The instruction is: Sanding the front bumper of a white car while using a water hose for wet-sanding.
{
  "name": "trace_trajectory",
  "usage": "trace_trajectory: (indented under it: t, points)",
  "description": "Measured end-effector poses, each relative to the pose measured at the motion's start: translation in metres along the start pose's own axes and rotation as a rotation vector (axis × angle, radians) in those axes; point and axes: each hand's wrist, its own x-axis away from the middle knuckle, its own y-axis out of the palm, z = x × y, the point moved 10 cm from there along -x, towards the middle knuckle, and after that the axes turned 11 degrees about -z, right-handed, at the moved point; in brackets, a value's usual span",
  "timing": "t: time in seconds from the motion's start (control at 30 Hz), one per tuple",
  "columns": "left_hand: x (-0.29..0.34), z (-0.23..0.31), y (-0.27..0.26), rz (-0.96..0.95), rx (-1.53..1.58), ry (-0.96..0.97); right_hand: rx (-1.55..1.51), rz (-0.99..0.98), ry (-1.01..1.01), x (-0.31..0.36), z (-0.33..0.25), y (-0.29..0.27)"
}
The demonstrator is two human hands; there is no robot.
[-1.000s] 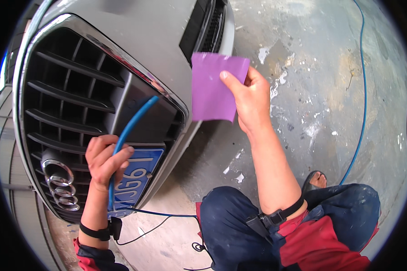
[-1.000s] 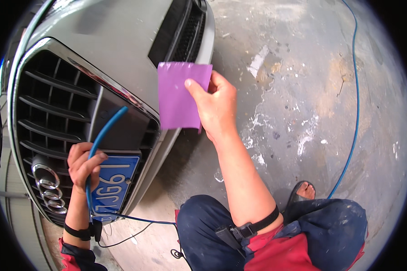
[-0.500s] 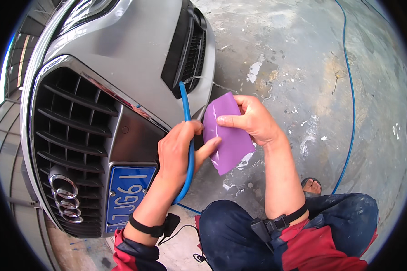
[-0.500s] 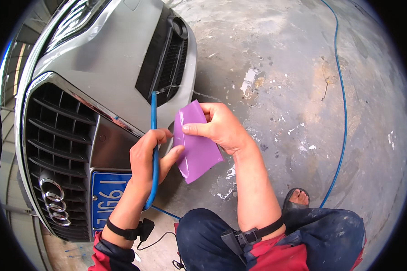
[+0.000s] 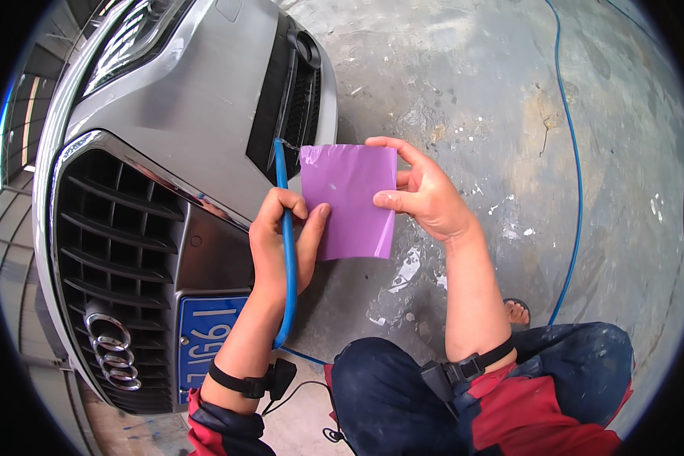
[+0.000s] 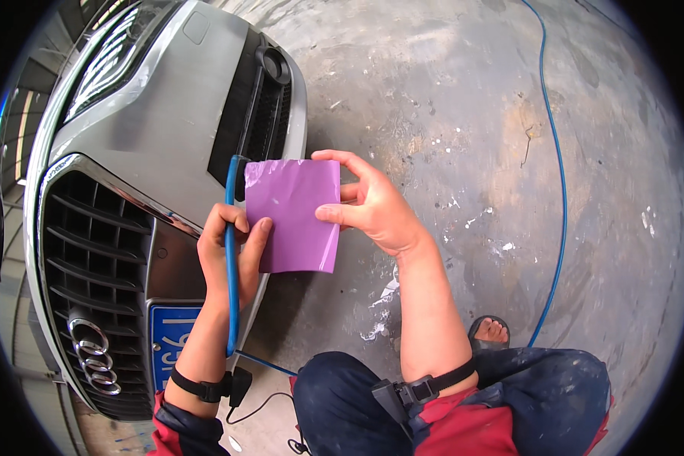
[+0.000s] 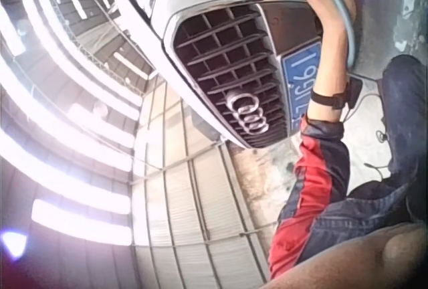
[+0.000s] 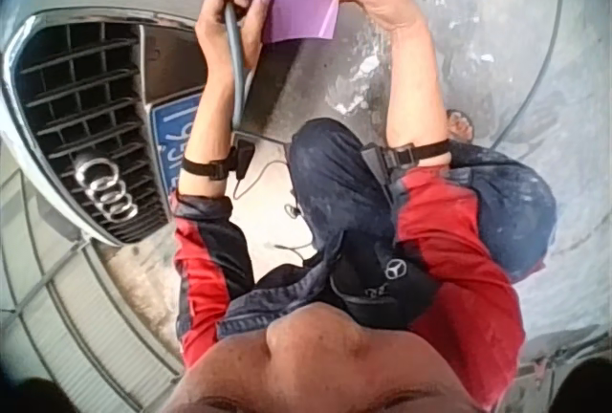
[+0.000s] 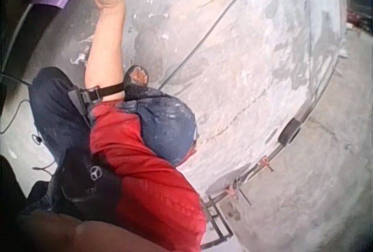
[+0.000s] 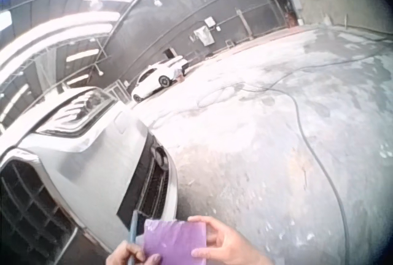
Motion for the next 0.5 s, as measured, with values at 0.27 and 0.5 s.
trace_trajectory:
  t: [0.27, 0.5]
  points:
    - [-0.003, 0.010, -0.019, 0.217, 0.062, 0.059, 0.109, 0.079, -0.121, -0.002, -0.011, -0.001]
    - [-0.004, 0.019, -0.018, 0.164, 0.063, 0.156, 0.029, 0.042, 0.016, 0.005, 0.005, 0.000]
